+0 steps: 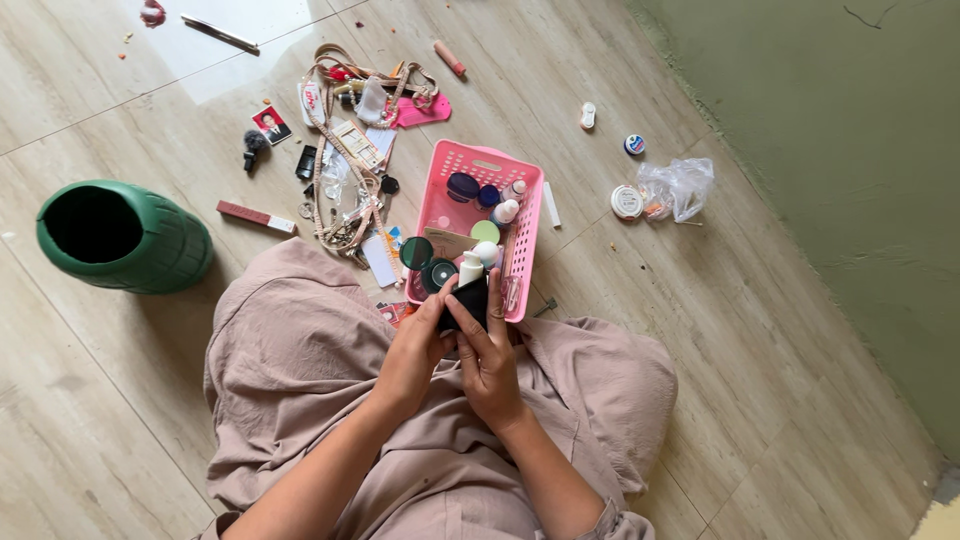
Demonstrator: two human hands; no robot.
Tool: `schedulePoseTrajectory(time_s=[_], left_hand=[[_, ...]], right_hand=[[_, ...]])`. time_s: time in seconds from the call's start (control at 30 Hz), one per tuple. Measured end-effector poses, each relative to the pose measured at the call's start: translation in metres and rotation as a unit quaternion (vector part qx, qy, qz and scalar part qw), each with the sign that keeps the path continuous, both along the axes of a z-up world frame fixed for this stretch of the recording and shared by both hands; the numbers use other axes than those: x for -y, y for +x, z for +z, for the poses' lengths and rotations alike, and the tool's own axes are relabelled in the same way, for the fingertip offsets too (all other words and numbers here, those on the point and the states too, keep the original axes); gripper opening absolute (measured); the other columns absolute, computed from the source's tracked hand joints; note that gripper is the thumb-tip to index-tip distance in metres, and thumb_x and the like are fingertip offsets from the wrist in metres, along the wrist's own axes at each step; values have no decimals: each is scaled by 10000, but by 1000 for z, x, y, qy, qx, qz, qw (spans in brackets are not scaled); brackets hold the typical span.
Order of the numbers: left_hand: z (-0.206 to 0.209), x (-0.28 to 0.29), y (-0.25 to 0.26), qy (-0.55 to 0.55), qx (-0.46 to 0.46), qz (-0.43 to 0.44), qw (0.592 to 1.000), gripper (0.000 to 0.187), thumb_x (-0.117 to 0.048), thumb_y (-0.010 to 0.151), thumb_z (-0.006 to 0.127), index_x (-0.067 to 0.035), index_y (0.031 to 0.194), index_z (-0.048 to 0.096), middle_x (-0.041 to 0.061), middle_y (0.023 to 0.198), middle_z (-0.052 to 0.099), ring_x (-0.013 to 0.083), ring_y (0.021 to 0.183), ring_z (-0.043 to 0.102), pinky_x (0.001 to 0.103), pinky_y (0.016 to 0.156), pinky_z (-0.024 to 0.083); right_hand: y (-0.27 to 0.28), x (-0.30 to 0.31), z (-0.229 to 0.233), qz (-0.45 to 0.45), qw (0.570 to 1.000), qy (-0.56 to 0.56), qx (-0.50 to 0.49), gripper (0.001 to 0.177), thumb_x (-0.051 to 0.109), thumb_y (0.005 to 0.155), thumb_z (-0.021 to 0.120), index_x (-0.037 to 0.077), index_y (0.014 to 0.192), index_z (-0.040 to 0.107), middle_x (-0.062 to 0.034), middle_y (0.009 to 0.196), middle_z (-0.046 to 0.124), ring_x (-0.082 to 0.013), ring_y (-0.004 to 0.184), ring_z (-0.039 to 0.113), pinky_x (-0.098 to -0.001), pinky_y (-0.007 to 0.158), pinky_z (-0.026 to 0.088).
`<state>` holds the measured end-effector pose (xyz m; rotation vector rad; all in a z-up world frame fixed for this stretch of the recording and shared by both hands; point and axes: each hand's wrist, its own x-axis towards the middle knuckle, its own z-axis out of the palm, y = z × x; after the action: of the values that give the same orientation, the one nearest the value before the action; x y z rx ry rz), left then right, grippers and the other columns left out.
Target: The person places various small bottles, jars, and containers into a pink basket while sitting on the floor.
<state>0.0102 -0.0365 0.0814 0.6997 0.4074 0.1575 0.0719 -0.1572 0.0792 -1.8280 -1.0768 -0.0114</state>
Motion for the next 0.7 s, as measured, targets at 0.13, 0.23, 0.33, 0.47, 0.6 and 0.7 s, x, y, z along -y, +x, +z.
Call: schedulePoseTrajectory(time_s=[0.13, 0.23, 0.33, 0.47, 0.6, 0.7], left_hand=[[-27, 11, -2, 64, -10, 32, 997, 545, -375, 1061, 388, -83, 1513, 471, 34, 1417, 569, 99, 1208, 585, 263, 956, 519], [-58, 11, 3, 3, 7, 61, 998, 446, -259, 1153, 518, -6, 1518, 557, 115, 1228, 612, 137, 979, 557, 276, 779, 474], [-64, 5, 2, -74, -54, 41, 995, 415, -244, 1045, 537, -68, 1420, 559, 42, 1187, 671, 117, 1000, 649, 291, 814, 541], [-49, 1, 9, -64, -56, 30, 996, 435, -176, 992, 592, 2, 1384, 534, 68, 1187, 689, 156, 1044, 682, 357, 937, 596], [-45, -4, 16, 17, -80, 10, 997, 525, -136, 920, 677, -20, 1410, 530, 63, 1150, 700, 150, 1009, 695, 323, 928, 576], [-53, -3, 17, 69, -82, 3, 994, 577, -128, 906, 739, -5, 1440, 560, 89, 1138, 700, 130, 978, 661, 295, 877, 526]], right_hand=[[2, 3, -2, -30, 998, 28, -44, 536, -145, 891, 557, 103, 1351, 675, -232, 1662, 323, -392, 1446, 505, -401, 1121, 470], [4, 11, -10, -44, 999, 24, -2, 509, -168, 837, 572, 90, 1242, 742, -195, 1529, 536, -352, 1362, 634, -373, 1056, 557], [8, 24, -18, -45, 999, 25, 8, 454, -172, 810, 589, 61, 1163, 754, -162, 1384, 684, -317, 1286, 693, -368, 1044, 579], [35, 42, -30, -168, 983, 33, -68, 473, -171, 765, 536, 51, 1110, 773, -166, 1258, 734, -280, 1091, 736, -319, 891, 633], [83, 62, -41, -275, 959, -30, -57, 404, -125, 835, 568, 76, 1129, 760, -137, 1375, 678, -270, 1126, 722, -342, 790, 540], [97, 75, -53, -283, 958, -48, 0, 395, -110, 851, 589, 54, 1174, 747, -158, 1386, 641, -312, 1268, 647, -374, 1065, 538]])
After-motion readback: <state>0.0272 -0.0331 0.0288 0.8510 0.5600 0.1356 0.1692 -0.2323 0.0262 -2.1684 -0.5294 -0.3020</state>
